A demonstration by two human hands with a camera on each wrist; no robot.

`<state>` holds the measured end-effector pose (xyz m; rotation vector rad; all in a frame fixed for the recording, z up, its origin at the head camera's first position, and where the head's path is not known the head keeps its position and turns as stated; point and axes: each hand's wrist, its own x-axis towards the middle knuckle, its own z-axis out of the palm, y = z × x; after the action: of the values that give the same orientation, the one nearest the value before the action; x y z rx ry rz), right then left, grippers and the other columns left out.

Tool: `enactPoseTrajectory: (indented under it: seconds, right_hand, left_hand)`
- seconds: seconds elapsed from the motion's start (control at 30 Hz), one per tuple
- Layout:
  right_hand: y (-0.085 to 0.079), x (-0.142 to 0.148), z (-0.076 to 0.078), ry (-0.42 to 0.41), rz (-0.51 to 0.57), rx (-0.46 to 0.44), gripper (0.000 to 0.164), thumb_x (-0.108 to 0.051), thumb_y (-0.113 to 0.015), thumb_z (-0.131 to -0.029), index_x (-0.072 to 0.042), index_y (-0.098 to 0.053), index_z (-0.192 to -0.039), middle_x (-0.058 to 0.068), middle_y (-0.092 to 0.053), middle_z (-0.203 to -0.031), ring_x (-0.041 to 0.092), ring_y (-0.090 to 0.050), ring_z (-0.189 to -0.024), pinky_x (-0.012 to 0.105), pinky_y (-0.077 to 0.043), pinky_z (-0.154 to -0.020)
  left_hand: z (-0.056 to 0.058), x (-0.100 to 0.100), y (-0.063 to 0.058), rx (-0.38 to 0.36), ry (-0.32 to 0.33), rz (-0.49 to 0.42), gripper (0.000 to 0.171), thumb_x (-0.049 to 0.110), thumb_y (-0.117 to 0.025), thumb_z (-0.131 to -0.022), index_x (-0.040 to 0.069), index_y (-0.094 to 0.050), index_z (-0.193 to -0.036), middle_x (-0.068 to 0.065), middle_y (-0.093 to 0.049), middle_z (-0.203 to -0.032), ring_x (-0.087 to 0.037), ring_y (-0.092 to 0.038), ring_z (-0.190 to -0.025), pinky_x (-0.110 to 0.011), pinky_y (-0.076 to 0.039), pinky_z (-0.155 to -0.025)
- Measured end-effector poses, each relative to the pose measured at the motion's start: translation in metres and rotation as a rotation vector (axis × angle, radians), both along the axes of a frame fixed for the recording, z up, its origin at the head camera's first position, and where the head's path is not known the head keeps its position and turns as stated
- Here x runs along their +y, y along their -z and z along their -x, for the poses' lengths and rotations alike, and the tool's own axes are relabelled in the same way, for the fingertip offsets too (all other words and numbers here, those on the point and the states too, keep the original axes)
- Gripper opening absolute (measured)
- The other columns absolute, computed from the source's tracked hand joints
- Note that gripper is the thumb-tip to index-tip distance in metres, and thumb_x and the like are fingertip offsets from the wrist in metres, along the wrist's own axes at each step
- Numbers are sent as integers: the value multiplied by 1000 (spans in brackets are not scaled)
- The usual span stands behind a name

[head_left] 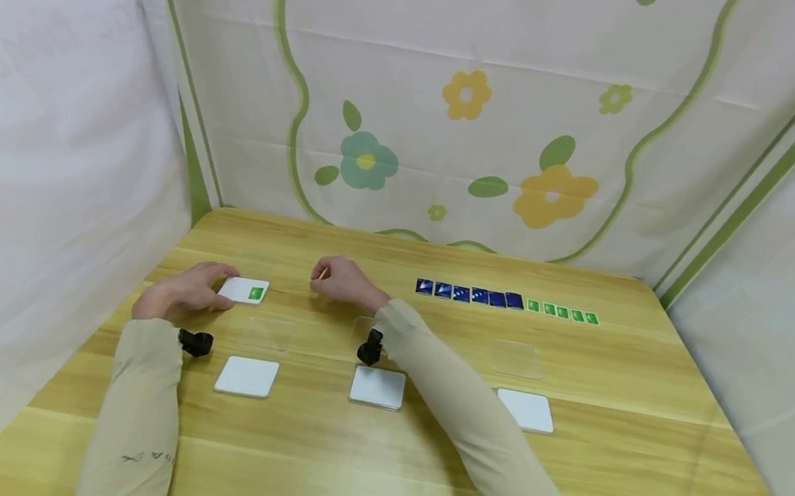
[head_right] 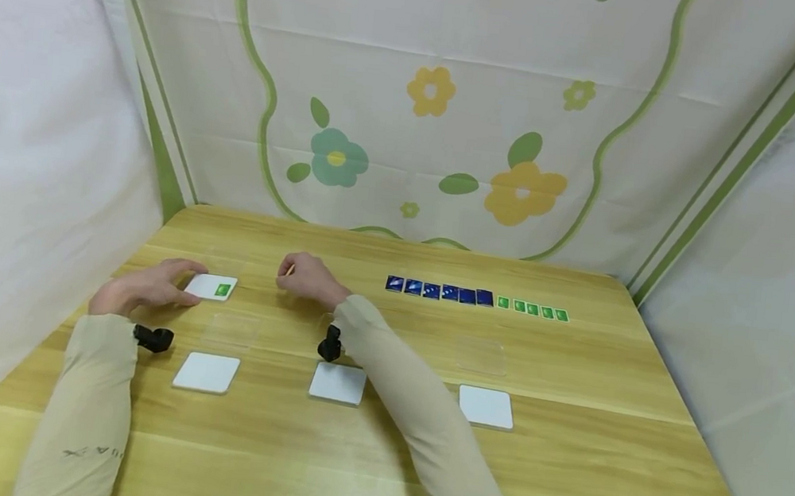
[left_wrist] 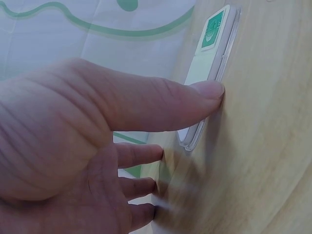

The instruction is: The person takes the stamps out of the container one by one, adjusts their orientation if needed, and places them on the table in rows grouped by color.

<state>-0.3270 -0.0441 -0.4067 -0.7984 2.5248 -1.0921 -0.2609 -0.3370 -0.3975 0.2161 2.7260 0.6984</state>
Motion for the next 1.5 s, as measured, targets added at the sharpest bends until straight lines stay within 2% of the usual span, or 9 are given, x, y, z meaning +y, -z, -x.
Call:
enactPoseTrajectory:
  seconds: [0.23,0.53,0.67,1.1,1.5]
  right_hand:
    - [6,-14,-1,-7,3,-53,4,-15,-64,-92,-11,-63,-93,-2,-63,-79,12,-59,-56,20,-43,-47]
    - [14,-28,-5,-8,28,-122,5,-13,-64,-93,-8,-64,-94,5,-63,-76,12,-54,-53,20,-40,-43]
    - [13,-34,-4,-5,28,-126,6,-13,-65,-92,-8,-64,-94,2,-62,-75,11,-54,-53,20,-40,-44]
    - [9,-51,-5,-3,-35,-97,7,-17,-65,-93,-13,-61,-89,1,-59,-64,11,-54,-50,20,-40,-43]
    - [10,-68,-4,18,-65,-110,7,-20,-63,-94,-15,-61,-89,2,-60,-66,11,-53,-50,21,-37,-41]
  left_hand:
    - [0,4,-1,-9,-1,4,64,24,-65,-93,1,-37,-146,-37,-21,-150,-52,-27,-133,-70,-23,-105]
    - [5,8,-1,-11,-10,25,64,22,-66,-93,1,-37,-146,-37,-22,-150,-53,-24,-136,-69,-20,-109]
    - [6,7,0,-1,-6,46,64,21,-66,-93,0,-38,-145,-38,-23,-149,-54,-24,-136,-68,-20,-110]
    - [5,6,-1,-11,-31,28,64,19,-67,-92,0,-37,-145,-38,-21,-150,-54,-21,-137,-68,-18,-110]
    - [2,5,-5,-48,-49,20,64,21,-65,-94,2,-36,-147,-37,-18,-152,-53,-18,-139,-69,-17,-110]
